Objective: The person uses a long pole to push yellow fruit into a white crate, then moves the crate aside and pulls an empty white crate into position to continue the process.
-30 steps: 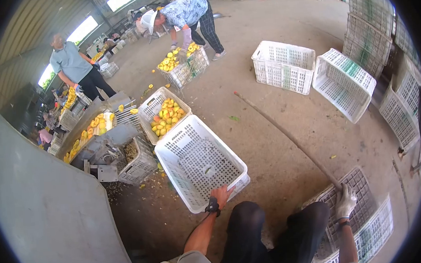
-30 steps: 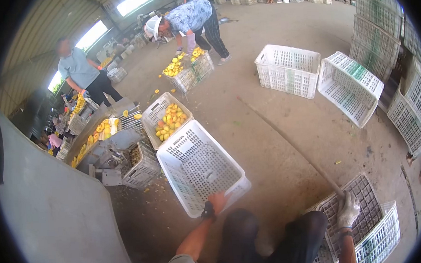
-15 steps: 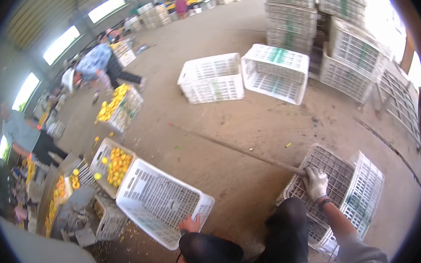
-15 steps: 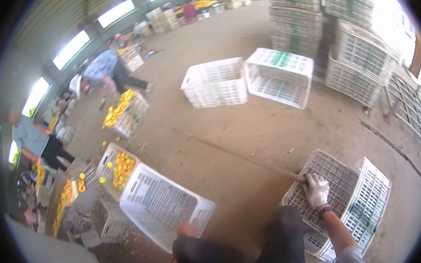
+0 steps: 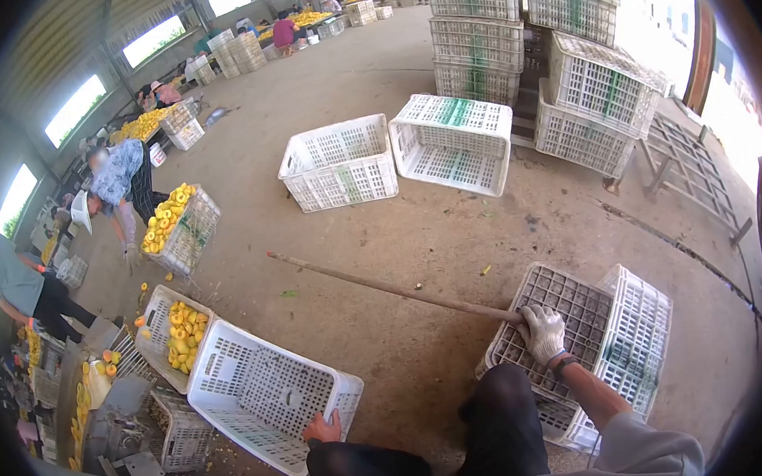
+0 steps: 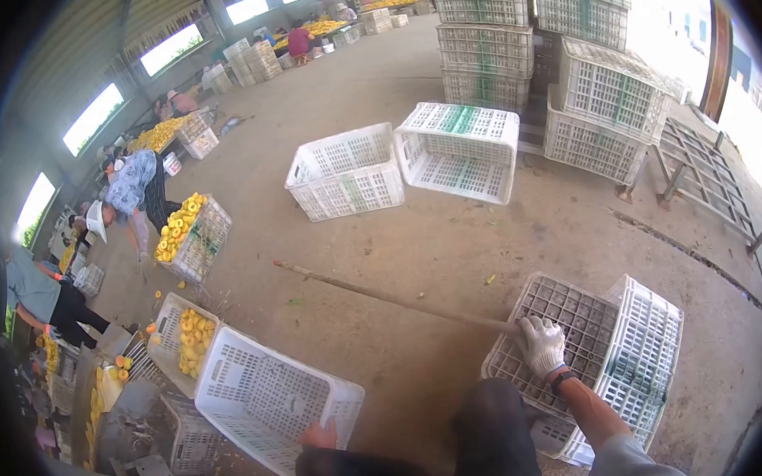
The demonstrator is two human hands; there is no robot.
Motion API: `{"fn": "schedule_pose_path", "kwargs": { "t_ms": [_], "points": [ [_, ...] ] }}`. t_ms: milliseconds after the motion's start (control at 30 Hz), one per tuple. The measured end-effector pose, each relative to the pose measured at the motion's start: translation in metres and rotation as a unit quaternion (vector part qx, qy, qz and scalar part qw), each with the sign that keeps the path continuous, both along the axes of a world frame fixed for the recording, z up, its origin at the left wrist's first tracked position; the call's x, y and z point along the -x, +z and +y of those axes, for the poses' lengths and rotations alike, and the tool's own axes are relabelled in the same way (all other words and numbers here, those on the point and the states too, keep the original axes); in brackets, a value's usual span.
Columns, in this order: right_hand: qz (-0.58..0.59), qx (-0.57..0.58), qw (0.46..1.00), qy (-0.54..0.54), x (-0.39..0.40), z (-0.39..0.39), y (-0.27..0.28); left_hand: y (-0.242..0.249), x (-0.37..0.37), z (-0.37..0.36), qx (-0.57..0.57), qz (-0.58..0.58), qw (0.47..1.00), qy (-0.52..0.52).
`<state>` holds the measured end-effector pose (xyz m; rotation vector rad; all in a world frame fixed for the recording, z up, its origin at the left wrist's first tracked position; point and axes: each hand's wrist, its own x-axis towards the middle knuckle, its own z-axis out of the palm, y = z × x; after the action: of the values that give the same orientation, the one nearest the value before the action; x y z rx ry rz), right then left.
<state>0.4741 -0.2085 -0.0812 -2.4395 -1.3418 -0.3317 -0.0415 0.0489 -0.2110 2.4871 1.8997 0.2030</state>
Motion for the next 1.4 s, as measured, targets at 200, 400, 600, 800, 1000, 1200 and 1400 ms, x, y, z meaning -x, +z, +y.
{"fn": "schedule_pose_path", "kwargs": {
  "t_ms": [200,400,600,800,1000,1200,1400],
  "points": [
    [0.008,-0.003,1.000,-0.001,0.001,0.000,0.005,-0.003,0.000,0.002,0.009,0.004,1.000,0.009],
    [0.001,-0.002,1.000,0.001,0.007,0.004,0.000,-0.007,-0.002,0.000,0.009,0.019,0.999,0.039],
    [-0.017,0.012,1.000,-0.004,0.009,0.009,-0.014,0.005,-0.006,-0.002,0.037,0.008,0.998,0.048],
    [-0.029,0.022,0.999,-0.004,0.004,0.007,-0.029,0.023,-0.013,-0.005,0.068,0.008,0.996,0.056],
    [-0.038,0.007,0.999,0.010,0.004,0.006,-0.031,0.019,-0.010,-0.002,0.085,-0.017,0.995,0.055],
    [-0.039,0.008,0.999,0.010,0.004,0.006,-0.034,0.013,-0.008,-0.003,-0.047,-0.005,0.999,-0.002],
    [-0.037,0.009,0.999,0.008,0.005,0.006,-0.033,0.016,-0.009,-0.003,-0.043,0.005,0.999,0.002]
  ]
}}
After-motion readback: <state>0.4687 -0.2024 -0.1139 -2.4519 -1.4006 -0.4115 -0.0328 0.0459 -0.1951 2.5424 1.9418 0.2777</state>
